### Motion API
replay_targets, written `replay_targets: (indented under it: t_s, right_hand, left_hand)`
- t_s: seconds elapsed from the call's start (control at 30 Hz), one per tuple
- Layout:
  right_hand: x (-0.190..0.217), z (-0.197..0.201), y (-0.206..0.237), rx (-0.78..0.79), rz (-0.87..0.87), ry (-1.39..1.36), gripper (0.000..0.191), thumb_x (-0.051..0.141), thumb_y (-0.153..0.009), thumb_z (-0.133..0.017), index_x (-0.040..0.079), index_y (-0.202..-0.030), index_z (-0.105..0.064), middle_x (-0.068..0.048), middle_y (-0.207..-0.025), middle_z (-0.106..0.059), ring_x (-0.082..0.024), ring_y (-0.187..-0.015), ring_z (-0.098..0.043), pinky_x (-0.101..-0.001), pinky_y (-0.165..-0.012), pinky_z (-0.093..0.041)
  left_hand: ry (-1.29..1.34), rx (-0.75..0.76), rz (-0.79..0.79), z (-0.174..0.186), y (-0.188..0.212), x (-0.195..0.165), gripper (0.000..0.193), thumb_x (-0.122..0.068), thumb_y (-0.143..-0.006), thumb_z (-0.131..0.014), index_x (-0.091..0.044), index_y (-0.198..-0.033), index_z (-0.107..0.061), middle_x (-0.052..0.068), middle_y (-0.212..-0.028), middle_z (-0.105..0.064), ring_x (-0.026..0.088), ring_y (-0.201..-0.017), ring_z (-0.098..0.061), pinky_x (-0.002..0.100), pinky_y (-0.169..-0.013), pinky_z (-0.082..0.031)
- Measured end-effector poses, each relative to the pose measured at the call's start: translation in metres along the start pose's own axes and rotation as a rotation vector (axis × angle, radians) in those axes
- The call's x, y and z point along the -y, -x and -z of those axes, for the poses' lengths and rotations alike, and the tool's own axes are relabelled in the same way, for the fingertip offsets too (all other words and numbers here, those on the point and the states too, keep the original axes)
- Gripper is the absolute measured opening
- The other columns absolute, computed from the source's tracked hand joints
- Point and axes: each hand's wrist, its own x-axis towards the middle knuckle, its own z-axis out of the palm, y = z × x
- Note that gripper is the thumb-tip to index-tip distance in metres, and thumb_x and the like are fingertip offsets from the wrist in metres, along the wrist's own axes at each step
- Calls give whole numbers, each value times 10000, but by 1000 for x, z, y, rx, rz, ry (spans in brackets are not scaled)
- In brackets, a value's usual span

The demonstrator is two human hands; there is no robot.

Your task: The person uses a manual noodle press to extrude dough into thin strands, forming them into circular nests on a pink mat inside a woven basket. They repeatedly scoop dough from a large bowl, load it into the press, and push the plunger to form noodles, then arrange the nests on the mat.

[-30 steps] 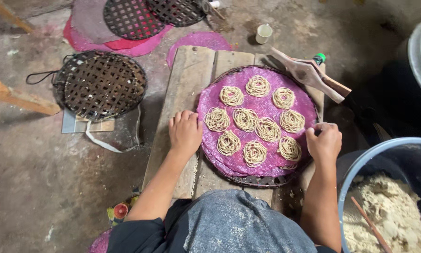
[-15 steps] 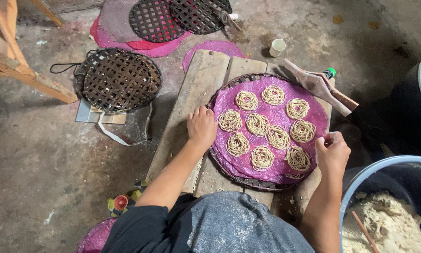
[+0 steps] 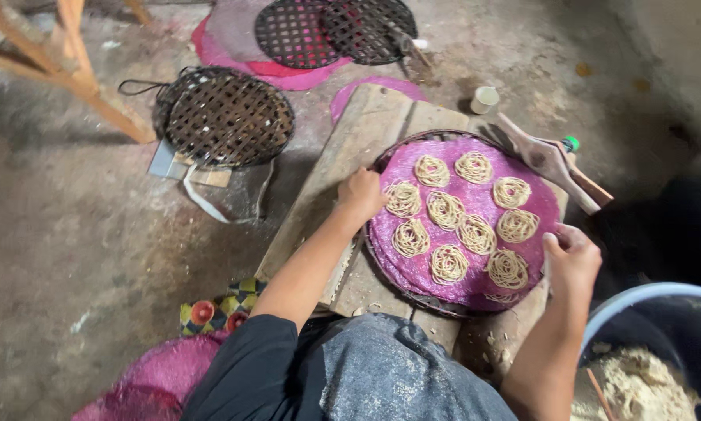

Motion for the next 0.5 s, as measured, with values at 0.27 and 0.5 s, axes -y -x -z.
replay_targets:
  t_s: [0.27,0.5]
  right_hand:
    - [9,-11,-34,157,53,-265,225,77,-1020,-768,-74,-1185,-737,-99,-984,-708,-109,-823,-602,-300,-776,-472]
    - [143,-140,-77,440,155,-364,240,72,-1040,-753,-62,-1234,-707,-105,-1059,-704,-128,-901,-625,-294,-848,-498]
  left_hand:
    - [657,-325,-216,26,-13,22,225,-142,-703,-825,-88,-884,-703,100,-855,-750,253,-813,-740,387,-729,-567]
    - [748,-445,-289,171,1,158,228,-109,-770,-821,-51,-939,-681,59,-833,-754,139,-774,-743,300,-717,-589]
